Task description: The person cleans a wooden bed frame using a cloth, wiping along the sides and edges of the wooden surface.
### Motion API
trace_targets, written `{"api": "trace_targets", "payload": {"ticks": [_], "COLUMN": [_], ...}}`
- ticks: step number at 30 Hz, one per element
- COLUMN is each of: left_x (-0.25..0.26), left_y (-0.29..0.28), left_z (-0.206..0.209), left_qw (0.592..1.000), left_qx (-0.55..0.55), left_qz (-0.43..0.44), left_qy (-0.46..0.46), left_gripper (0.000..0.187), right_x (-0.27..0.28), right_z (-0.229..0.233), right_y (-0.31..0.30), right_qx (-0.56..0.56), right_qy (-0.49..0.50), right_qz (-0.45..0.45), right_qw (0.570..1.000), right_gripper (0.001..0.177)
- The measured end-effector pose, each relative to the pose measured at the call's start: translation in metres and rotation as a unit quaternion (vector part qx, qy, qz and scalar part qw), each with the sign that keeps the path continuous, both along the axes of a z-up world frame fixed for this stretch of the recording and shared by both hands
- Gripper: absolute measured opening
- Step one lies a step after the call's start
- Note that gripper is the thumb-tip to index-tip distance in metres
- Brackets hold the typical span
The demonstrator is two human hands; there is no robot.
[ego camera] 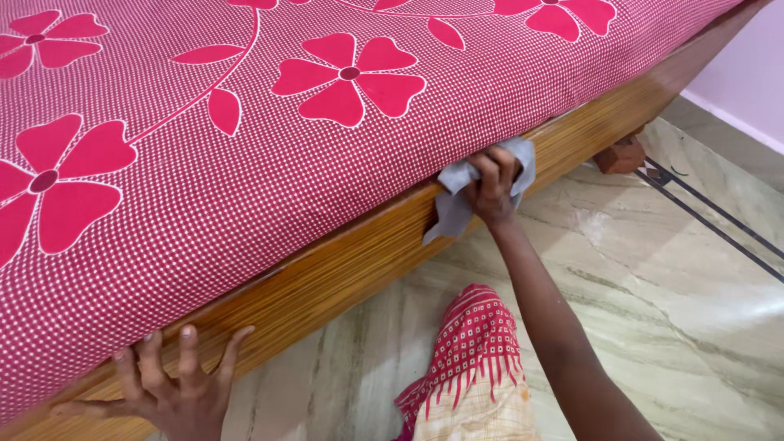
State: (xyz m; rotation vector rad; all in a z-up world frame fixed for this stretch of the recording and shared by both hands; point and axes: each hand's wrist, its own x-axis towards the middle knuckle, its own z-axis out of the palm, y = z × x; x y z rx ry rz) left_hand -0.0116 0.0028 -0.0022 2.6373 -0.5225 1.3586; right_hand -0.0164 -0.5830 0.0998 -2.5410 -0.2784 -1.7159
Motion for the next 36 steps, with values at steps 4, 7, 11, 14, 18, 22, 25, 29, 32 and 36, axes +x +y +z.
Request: {"api": "trace_targets", "payload": {"ticks": [4, 7, 11, 14, 18, 22, 25, 29, 32, 36], "left_x": [0.0, 0.001, 0.003, 0.006, 0.005, 0.004, 0.005, 0.008, 0.004, 0.003], "left_y": [-0.002, -0.001, 0.003, -0.001, -0.004, -0.007, -0.007, -0.004, -0.005, -0.003], "left_z": [0.005, 0.002, -0.009, -0.009, 0.0, 0.006, 0.011, 0.014, 0.014, 0.016], "left_qw": [0.999, 0.999, 1.0, 0.999, 0.999, 0.999, 0.998, 0.998, 0.998, 0.998], "left_qx": [0.012, 0.019, -0.005, 0.01, 0.003, -0.002, -0.001, -0.008, -0.035, -0.023], "left_qz": [0.001, 0.015, -0.012, 0.022, 0.018, 0.013, 0.022, 0.022, 0.028, 0.025], "left_qy": [-0.033, -0.043, -0.002, -0.036, -0.047, -0.049, -0.067, -0.061, -0.049, -0.051], "left_gripper": [0.104, 0.104, 0.098, 0.1, 0.096, 0.091, 0.087, 0.083, 0.076, 0.075], "right_x": [-0.001, -0.008, -0.006, -0.006, -0.009, -0.01, -0.016, -0.021, -0.01, 0.004], "right_z": [0.02, 0.03, 0.037, 0.043, 0.045, 0.028, 0.008, -0.02, -0.034, -0.041], "right_y": [-0.045, -0.055, -0.037, -0.015, 0.022, 0.091, 0.156, 0.235, 0.287, 0.314], "right_qx": [0.028, 0.038, 0.07, 0.036, 0.024, 0.031, 0.032, -0.077, -0.119, -0.129], "right_qy": [-0.031, -0.041, -0.073, -0.098, -0.111, -0.09, -0.056, -0.002, -0.004, 0.024], "right_qz": [-0.044, -0.069, -0.068, -0.093, -0.075, -0.004, 0.051, 0.136, 0.136, 0.221], "right_qw": [0.998, 0.996, 0.993, 0.99, 0.991, 0.995, 0.997, 0.988, 0.984, 0.966], "right_gripper": [0.034, 0.032, 0.033, 0.041, 0.037, 0.024, 0.024, 0.034, 0.032, 0.035]}}
